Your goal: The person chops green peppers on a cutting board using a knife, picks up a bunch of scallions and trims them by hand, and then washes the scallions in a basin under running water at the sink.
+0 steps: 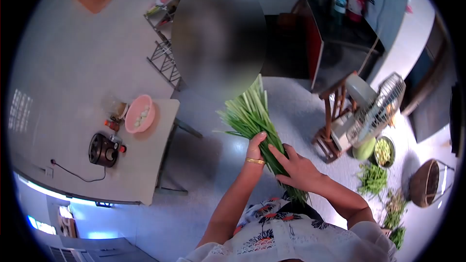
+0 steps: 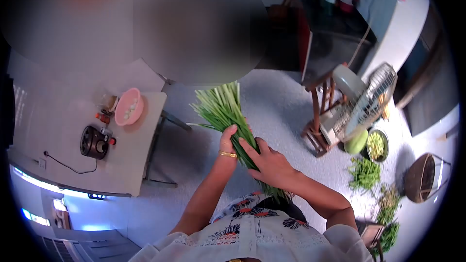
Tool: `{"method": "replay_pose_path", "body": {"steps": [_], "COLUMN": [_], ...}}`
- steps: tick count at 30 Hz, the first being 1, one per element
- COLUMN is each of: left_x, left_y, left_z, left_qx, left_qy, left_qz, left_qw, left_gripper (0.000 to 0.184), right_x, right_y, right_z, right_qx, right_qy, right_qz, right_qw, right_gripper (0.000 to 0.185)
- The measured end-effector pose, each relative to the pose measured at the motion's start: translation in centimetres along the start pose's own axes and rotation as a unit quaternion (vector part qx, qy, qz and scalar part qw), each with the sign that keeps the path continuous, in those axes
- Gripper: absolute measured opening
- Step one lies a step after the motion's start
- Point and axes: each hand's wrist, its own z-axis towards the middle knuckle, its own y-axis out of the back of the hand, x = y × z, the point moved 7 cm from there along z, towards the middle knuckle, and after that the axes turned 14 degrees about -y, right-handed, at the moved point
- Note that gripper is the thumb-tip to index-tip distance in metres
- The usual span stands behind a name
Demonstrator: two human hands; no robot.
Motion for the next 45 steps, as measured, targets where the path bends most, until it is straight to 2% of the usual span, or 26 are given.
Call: {"method": "replay_pose_path", "body": {"steps": [1,3,4,5,7,8,9,11,12,13,15,17,18,20,24,27,29,30,31,33,34,37,39,41,42,45], "left_x": [-1.2,-4.4,-5.4,-5.9,-8.2,-8.9,-9.9,-11.3,-12.0,-12.7,-14.4,-16.3,-17.3,-18.1,-19.4,-19.5,-19.3,-19.8,-20.1,-20.5,-20.6,-21.3,-21.5,-21.8,-21.5,-21.5], "left_y": [-0.2,-1.0,-0.6,0.0,-0.2,-0.2,-0.5,-1.2,-1.6,-2.0,-2.0,-1.8,-2.3,-2.2,0.1,1.5,0.3,0.3,1.1,2.2,1.4,0.6,-0.1,-0.3,-1.1,-0.5], "left_z": [1.5,4.8,7.0,9.3,13.9,16.3,18.5,22.9,24.9,26.9,30.7,33.3,34.0,36.2,42.1,47.5,51.5,53.6,55.6,60.6,62.4,68.9,72.5,76.1,77.6,82.8], "left_qx": [0.002,0.009,0.032,0.033,0.061,0.06,0.065,0.067,0.059,0.053,0.039,0.036,0.035,0.027,-0.006,-0.023,0.088,0.132,0.131,0.065,0.073,0.132,0.16,0.106,0.133,0.117], "left_qy": [-0.01,-0.096,-0.109,-0.114,-0.192,-0.196,-0.22,-0.248,-0.264,-0.281,-0.292,-0.301,-0.329,-0.328,-0.326,-0.332,-0.263,-0.261,-0.252,-0.266,-0.248,-0.227,-0.209,-0.218,-0.172,-0.183], "left_qz": [0.0,-0.04,-0.072,-0.073,-0.191,-0.19,-0.202,-0.21,-0.201,-0.193,-0.216,-0.267,-0.199,-0.195,-0.155,-0.138,-0.288,-0.284,-0.287,-0.328,-0.323,-0.332,-0.316,-0.351,-0.411,-0.417], "left_qw": [1.0,0.995,0.991,0.99,0.961,0.96,0.952,0.943,0.942,0.939,0.931,0.915,0.923,0.924,0.933,0.933,0.917,0.913,0.915,0.904,0.91,0.906,0.912,0.905,0.885,0.883], "left_gripper": [0.048,0.057,0.064,0.064,0.061,0.061,0.06,0.058,0.056,0.054,0.051,0.048,0.042,0.04,0.034,0.033,0.034,0.032,0.032,0.034,0.036,0.037,0.037,0.037,0.042,0.046], "right_x": [-0.2,-0.8,-1.1,-1.6,-3.4,-4.6,-5.3,-7.5,-8.2,-9.2,-10.8,-13.3,-14.5,-16.5,-19.3,-22.0,-23.6,-24.5,-25.1,-25.6,-25.4,-23.2,-21.7,-20.6,-20.4,-21.0], "right_y": [0.8,2.2,3.4,4.1,5.8,6.5,7.7,7.8,8.9,9.9,11.9,13.1,14.2,15.8,16.6,17.6,19.3,20.2,20.9,23.4,24.1,27.1,29.7,31.2,31.4,32.2], "right_z": [1.4,4.3,5.9,7.6,11.3,13.6,15.7,20.2,22.3,24.0,27.7,31.2,33.0,36.3,41.9,46.4,49.8,51.5,53.1,56.2,57.3,59.6,60.9,63.0,64.4,69.2], "right_qx": [-0.002,0.041,0.041,0.043,0.033,-0.016,-0.011,0.209,0.19,0.197,0.257,0.274,0.251,0.224,0.217,0.162,0.1,0.061,0.034,-0.042,-0.047,-0.098,-0.212,-0.243,-0.244,-0.247], "right_qy": [0.009,0.036,0.068,0.072,0.06,0.082,0.084,-0.016,0.02,0.021,-0.019,-0.047,-0.051,-0.049,-0.047,-0.071,-0.08,-0.089,-0.096,-0.063,-0.068,-0.017,0.034,0.05,0.041,0.04], "right_qz": [-0.004,0.107,0.14,0.137,0.212,0.203,0.204,0.322,0.39,0.39,0.483,0.488,0.532,0.591,0.606,0.622,0.645,0.657,0.664,0.66,0.661,0.583,0.42,0.335,0.328,0.315], "right_qw": [1.0,0.993,0.987,0.987,0.975,0.976,0.975,0.923,0.901,0.899,0.837,0.828,0.807,0.773,0.764,0.763,0.753,0.746,0.74,0.747,0.746,0.806,0.882,0.909,0.911,0.915], "right_gripper": [0.081,0.083,0.083,0.083,0.083,0.074,0.074,0.06,0.045,0.045,0.039,0.033,0.029,0.024,0.023,0.021,0.017,0.014,0.013,0.01,0.01,0.007,0.007,0.013,0.014,0.015]}}
